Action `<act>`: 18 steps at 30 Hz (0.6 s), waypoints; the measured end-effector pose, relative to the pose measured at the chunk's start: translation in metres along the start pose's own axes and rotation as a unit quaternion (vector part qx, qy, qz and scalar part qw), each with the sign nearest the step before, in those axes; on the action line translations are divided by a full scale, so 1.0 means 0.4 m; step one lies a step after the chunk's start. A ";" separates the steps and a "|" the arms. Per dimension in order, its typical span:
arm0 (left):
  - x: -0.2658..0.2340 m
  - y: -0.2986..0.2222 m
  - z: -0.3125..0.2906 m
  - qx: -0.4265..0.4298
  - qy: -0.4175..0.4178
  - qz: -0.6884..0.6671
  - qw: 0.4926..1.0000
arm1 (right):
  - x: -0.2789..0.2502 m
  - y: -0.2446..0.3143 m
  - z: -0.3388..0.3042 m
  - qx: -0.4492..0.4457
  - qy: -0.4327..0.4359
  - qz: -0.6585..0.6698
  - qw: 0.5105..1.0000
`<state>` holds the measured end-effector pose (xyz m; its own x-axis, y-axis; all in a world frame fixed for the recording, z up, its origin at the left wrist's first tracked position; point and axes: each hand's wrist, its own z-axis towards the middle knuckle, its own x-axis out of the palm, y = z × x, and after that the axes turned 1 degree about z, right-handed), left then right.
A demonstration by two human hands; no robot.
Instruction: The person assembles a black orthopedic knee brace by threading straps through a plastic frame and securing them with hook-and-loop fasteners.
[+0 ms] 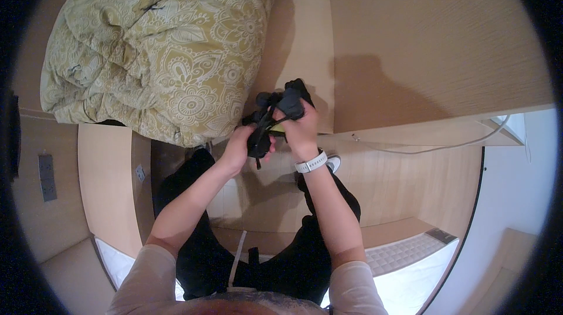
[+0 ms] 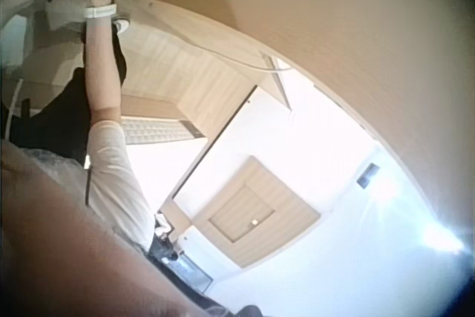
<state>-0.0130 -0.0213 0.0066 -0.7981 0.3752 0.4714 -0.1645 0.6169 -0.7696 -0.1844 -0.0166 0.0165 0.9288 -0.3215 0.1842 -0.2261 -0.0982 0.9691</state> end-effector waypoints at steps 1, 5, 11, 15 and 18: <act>-0.005 -0.005 -0.003 -0.013 0.046 0.052 0.998 | 0.010 0.007 -0.003 0.002 0.001 0.001 1.000; -0.006 0.025 -0.006 -0.010 0.037 0.072 0.997 | 0.043 0.014 -0.022 0.007 -0.069 0.000 0.998; -0.004 0.015 -0.005 0.023 -0.041 -0.040 0.998 | 0.014 0.024 -0.009 -0.002 -0.001 -0.036 0.999; -0.008 0.019 -0.003 -0.015 0.023 0.062 0.998 | 0.020 0.017 -0.008 -0.016 -0.037 0.026 0.999; 0.001 0.033 0.008 0.001 0.004 0.023 1.000 | 0.021 0.005 -0.008 0.035 -0.004 -0.027 0.999</act>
<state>-0.0174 -0.0153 -0.0048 -0.8006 0.4083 0.4386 -0.1295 0.5969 -0.7918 -0.1763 -0.0165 0.0206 0.9379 -0.3217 0.1295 -0.1951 -0.1808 0.9640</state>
